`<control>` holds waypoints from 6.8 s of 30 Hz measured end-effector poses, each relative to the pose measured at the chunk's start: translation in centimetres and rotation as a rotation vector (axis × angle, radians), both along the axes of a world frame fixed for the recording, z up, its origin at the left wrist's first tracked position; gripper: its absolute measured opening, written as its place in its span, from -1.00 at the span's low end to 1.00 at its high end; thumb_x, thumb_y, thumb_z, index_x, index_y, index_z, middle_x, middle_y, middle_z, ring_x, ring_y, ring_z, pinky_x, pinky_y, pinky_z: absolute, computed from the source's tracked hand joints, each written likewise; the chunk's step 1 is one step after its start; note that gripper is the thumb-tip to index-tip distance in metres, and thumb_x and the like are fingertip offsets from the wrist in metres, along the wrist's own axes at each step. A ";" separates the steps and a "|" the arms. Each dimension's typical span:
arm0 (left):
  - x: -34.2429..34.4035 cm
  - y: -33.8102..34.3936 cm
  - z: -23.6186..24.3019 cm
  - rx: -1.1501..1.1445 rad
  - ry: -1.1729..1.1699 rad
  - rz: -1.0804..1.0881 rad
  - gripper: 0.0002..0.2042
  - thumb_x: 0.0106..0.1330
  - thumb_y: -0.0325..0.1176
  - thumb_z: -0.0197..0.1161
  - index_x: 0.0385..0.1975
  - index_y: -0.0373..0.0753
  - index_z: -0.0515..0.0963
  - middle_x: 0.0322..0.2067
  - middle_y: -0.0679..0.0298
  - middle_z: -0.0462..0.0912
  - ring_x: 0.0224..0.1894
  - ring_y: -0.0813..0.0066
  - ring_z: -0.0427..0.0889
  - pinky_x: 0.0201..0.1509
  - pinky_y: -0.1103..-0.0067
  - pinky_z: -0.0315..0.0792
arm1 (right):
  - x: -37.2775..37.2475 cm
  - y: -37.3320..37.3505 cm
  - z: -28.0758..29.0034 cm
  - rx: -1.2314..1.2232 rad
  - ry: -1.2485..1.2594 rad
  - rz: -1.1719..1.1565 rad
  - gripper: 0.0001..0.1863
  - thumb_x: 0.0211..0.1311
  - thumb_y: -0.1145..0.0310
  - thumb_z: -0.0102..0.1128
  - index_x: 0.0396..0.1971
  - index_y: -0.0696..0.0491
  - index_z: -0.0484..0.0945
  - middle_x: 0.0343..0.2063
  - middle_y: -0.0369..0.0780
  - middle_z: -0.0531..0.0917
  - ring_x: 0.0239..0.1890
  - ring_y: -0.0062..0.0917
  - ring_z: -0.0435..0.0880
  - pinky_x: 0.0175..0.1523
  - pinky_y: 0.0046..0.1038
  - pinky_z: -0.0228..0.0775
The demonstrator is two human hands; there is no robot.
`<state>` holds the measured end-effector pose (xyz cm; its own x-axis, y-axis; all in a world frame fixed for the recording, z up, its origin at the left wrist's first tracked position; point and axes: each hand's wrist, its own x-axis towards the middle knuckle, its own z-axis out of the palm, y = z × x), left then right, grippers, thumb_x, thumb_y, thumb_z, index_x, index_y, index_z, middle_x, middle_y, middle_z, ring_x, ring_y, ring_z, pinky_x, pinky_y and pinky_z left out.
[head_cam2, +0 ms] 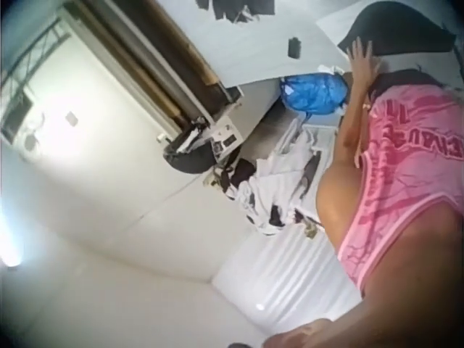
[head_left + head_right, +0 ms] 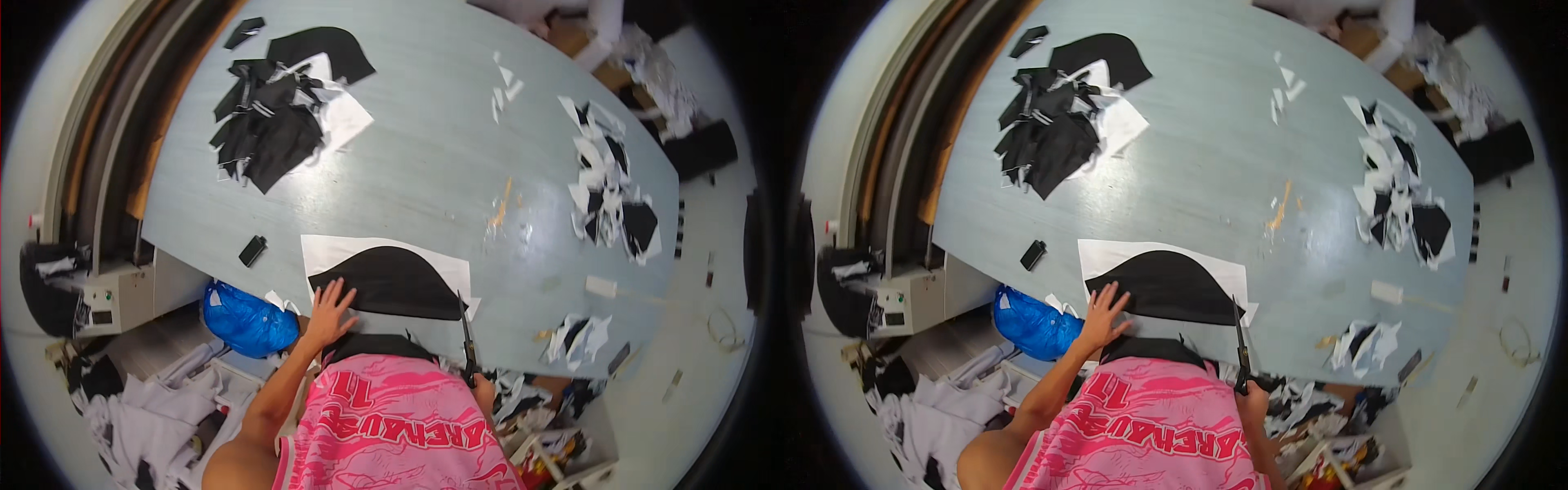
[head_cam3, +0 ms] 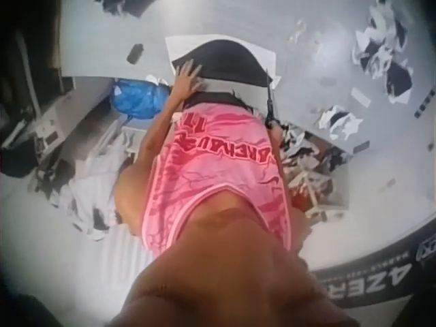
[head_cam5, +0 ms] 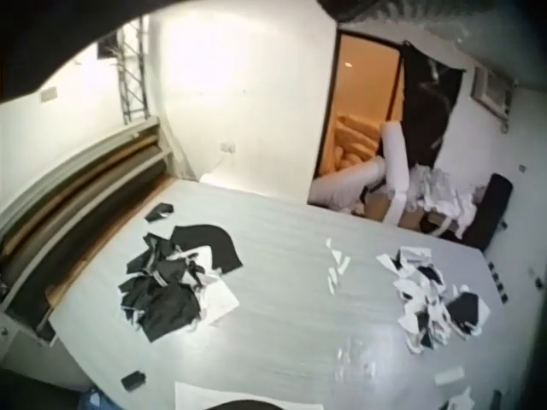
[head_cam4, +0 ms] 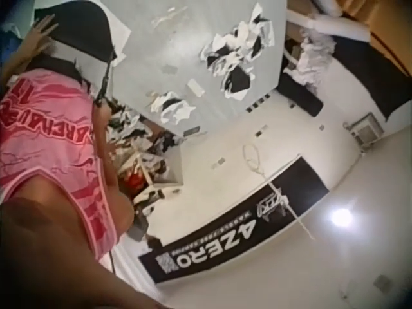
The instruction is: Cutting black fabric according to paper templates using large scissors.
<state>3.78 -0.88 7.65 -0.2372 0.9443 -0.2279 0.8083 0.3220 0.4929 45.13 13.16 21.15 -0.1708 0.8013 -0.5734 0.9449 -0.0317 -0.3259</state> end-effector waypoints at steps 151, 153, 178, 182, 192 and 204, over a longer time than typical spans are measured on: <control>-4.3 -3.2 -2.9 -0.340 0.261 -0.375 -0.35 0.30 -0.03 0.43 0.44 0.41 0.44 0.61 -0.10 -0.03 0.52 -0.23 0.19 0.35 0.05 0.43 | -6.0 -11.0 -19.3 -0.254 0.715 -0.987 -0.48 0.30 -0.12 0.47 -0.58 -0.02 0.51 -0.78 -0.41 0.43 -0.76 -0.71 0.41 -0.60 -0.56 0.18; -4.3 -3.3 -2.9 -0.302 0.232 -0.361 -0.33 0.25 -0.06 0.47 0.42 0.38 0.47 0.60 -0.09 0.00 0.50 -0.26 0.22 0.32 -0.03 0.42 | -6.0 -10.9 -19.1 -0.266 0.820 -1.020 -0.40 0.21 -0.16 0.54 -0.64 0.01 0.47 -0.74 -0.38 0.46 -0.74 -0.66 0.44 -0.58 -0.53 0.26; -3.5 -3.0 -1.7 -0.330 0.239 -0.330 -0.38 0.28 -0.03 0.44 0.39 0.44 0.49 0.63 -0.01 -0.03 0.52 -0.24 0.19 0.31 -0.05 0.42 | -4.7 -5.1 -18.0 -0.391 0.815 -1.094 -0.39 0.07 -0.21 0.62 -0.61 -0.03 0.45 -0.73 -0.39 0.45 -0.74 -0.67 0.47 -0.60 -0.55 0.31; -3.9 -3.0 -1.9 -0.353 0.242 -0.336 -0.40 0.31 0.03 0.41 0.40 0.47 0.48 0.63 -0.01 -0.06 0.53 -0.28 0.17 0.32 -0.07 0.43 | -5.0 -3.6 -18.8 -0.374 0.849 -1.118 -0.37 0.07 -0.23 0.61 -0.64 -0.02 0.47 -0.75 -0.38 0.47 -0.76 -0.63 0.47 -0.60 -0.54 0.32; -4.7 -3.3 -1.8 -0.372 0.157 -0.273 -0.49 0.34 0.11 0.35 0.33 0.43 0.57 0.63 -0.03 -0.02 0.53 -0.27 0.18 0.39 -0.10 0.34 | -4.7 -2.5 -19.0 -0.265 0.721 -0.995 -0.32 0.05 -0.31 0.58 -0.72 0.00 0.50 -0.76 -0.35 0.51 -0.75 -0.58 0.50 -0.58 -0.48 0.32; -5.2 0.0 -2.3 0.038 0.185 0.036 -0.43 0.34 -0.01 0.39 0.36 0.04 0.55 0.47 -0.23 0.25 0.45 -0.23 0.32 0.43 0.04 0.30 | -0.8 -16.6 -18.7 0.145 0.105 -0.963 -0.17 0.28 -0.37 0.31 -0.67 0.24 0.61 -0.79 -0.10 0.53 -0.65 -0.34 0.56 -0.40 -0.15 0.34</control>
